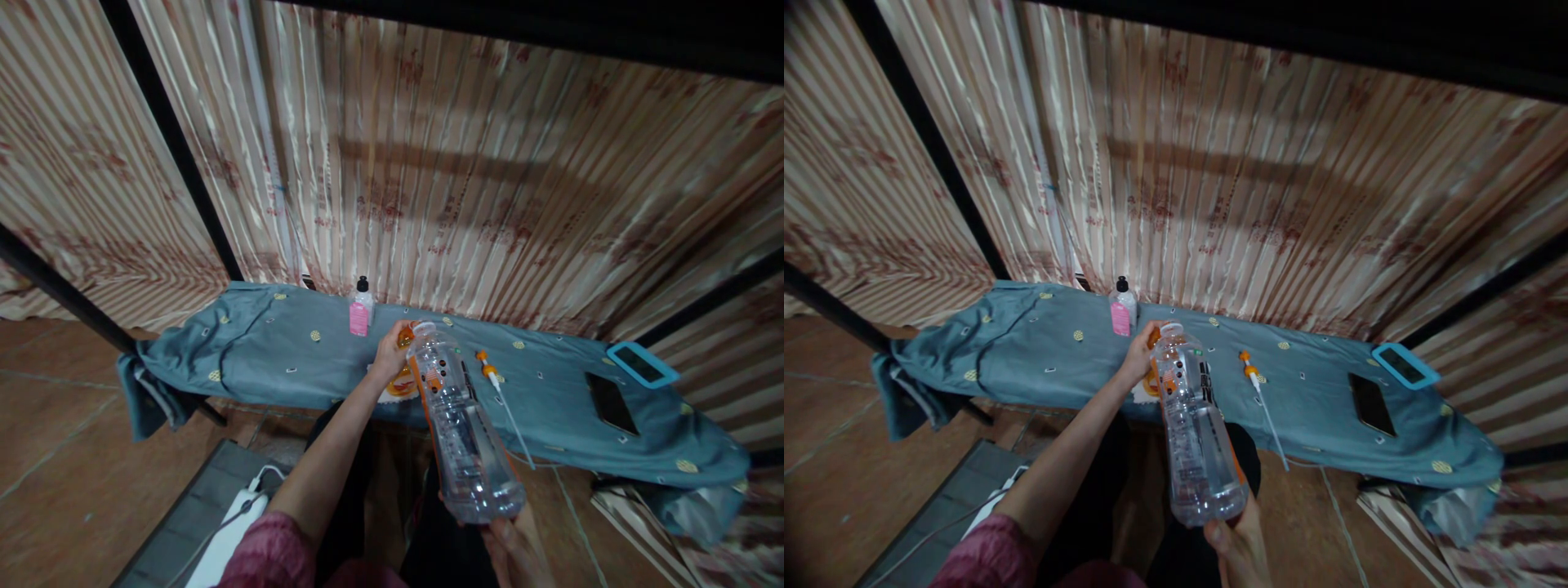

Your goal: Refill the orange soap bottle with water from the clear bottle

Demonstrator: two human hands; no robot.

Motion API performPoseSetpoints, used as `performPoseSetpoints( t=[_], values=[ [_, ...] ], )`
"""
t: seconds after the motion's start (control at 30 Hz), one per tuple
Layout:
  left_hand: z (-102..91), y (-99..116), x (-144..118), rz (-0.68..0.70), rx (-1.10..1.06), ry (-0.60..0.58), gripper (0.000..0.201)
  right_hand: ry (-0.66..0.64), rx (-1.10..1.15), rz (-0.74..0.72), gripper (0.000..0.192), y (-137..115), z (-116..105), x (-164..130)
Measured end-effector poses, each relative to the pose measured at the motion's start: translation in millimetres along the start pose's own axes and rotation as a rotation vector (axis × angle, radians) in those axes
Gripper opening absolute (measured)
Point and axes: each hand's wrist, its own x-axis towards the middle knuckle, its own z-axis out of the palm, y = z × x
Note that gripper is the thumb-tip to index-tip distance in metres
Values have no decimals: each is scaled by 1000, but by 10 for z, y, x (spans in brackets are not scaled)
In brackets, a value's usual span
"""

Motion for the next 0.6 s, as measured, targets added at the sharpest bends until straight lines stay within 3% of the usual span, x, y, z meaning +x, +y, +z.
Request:
performPoseSetpoints(
  t=[0.37,0.6],
  values=[
    [3,-51,7,-21,-1,4,36,-16,18,-9,87,4,11,2],
    [6,-81,9,-12,2,8,35,-6,33,-7,80,77,-76,24]
  ],
)
